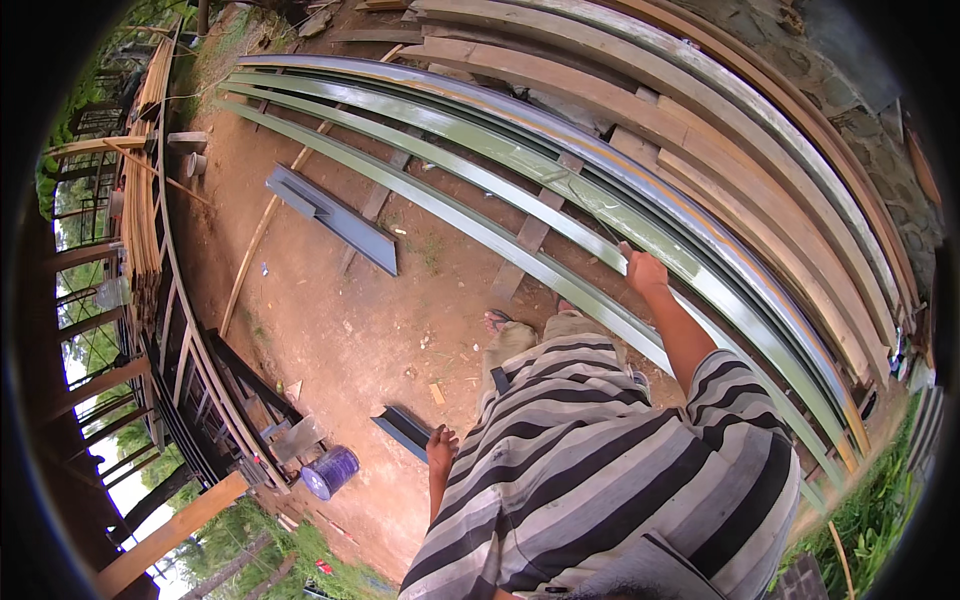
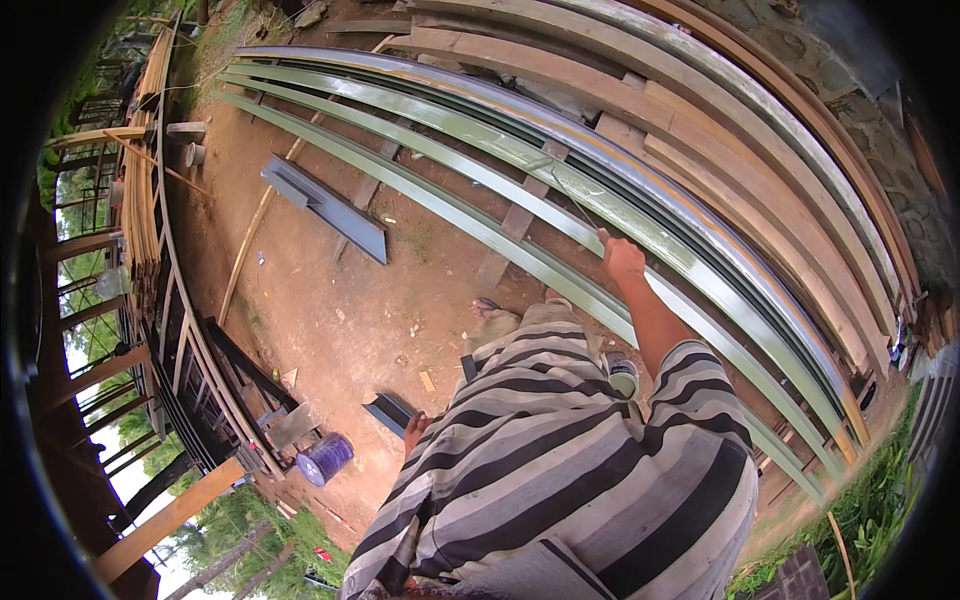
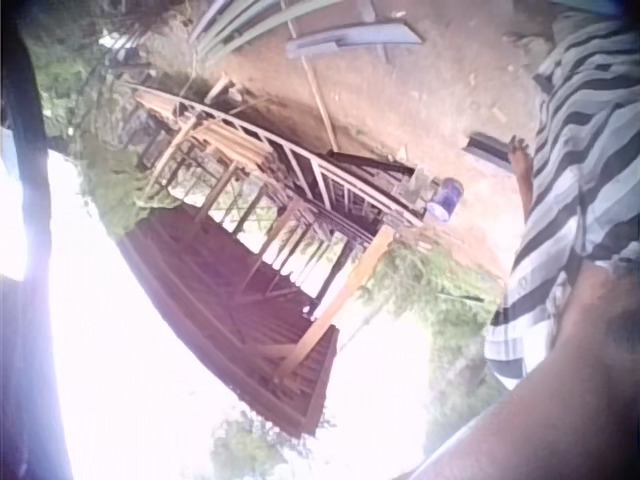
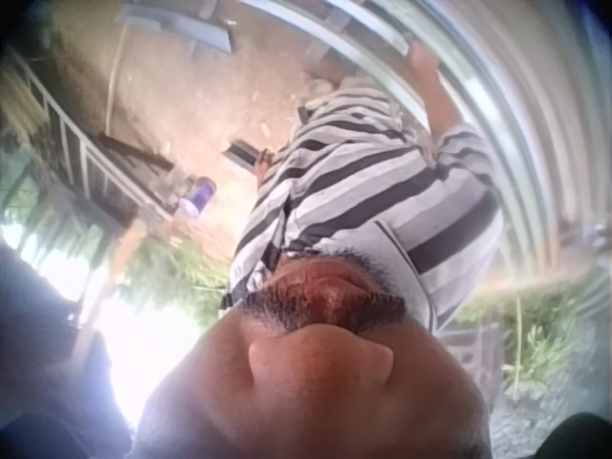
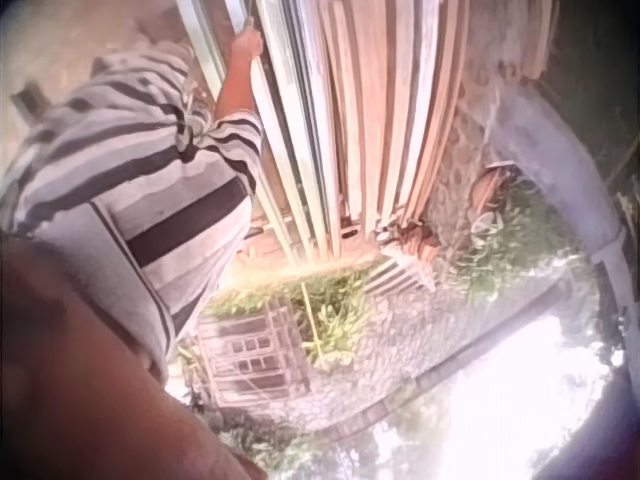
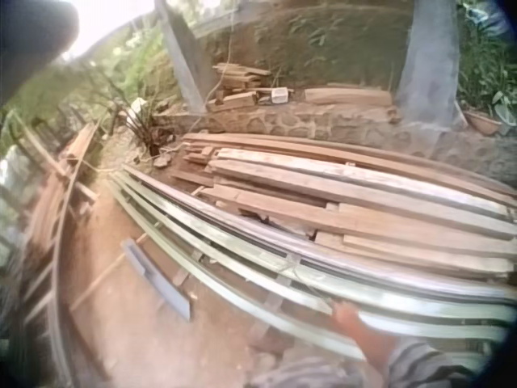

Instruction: The person paints a set of long metal beams using a roller, frequently dipping the roller into a paint bucket and applying the paint in long strokes along the length of the beams.

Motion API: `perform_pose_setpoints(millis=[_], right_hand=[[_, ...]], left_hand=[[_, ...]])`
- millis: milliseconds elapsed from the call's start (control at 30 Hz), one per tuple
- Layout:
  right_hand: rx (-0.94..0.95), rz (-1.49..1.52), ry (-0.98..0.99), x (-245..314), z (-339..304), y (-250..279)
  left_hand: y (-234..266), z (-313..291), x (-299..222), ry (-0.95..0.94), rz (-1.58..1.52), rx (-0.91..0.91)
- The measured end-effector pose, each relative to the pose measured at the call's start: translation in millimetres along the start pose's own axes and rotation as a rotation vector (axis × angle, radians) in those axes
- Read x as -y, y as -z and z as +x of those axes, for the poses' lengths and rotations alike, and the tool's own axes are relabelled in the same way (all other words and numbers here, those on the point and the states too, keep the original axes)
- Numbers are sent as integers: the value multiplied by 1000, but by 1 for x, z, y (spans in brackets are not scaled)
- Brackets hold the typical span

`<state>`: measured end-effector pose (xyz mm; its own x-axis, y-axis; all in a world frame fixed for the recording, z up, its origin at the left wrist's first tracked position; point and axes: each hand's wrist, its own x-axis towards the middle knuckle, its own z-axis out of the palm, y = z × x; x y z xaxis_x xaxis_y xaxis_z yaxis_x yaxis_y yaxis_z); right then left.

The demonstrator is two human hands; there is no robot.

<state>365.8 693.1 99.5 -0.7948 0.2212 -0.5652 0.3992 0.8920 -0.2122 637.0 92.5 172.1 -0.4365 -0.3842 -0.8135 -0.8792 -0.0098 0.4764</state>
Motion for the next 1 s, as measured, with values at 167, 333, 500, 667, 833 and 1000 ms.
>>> perform_pose_setpoints(millis=[167, 333, 500, 667, 833, 1000], right_hand=[[94, -117, -103, -80, -99, -7], [35, -96, -109, -151, -160, -26], [41, -14, -45, -97, -126, -19], [12, 105, 51, 37, -20, -13], [-61, 225, 128, 170, 70, -13], [-64, 249, 70, 253, 128, -26]], left_hand=[[-16, 5, -38, -16, 168, 39], [-10, 16, -54, -49, 145, 59], [-18, 14, -51, -48, 154, 63], [-17, 1, -24, -27, 128, 38], [12, -19, 22, -25, -12, -53], [20, -75, 56, 67, -102, -147]])
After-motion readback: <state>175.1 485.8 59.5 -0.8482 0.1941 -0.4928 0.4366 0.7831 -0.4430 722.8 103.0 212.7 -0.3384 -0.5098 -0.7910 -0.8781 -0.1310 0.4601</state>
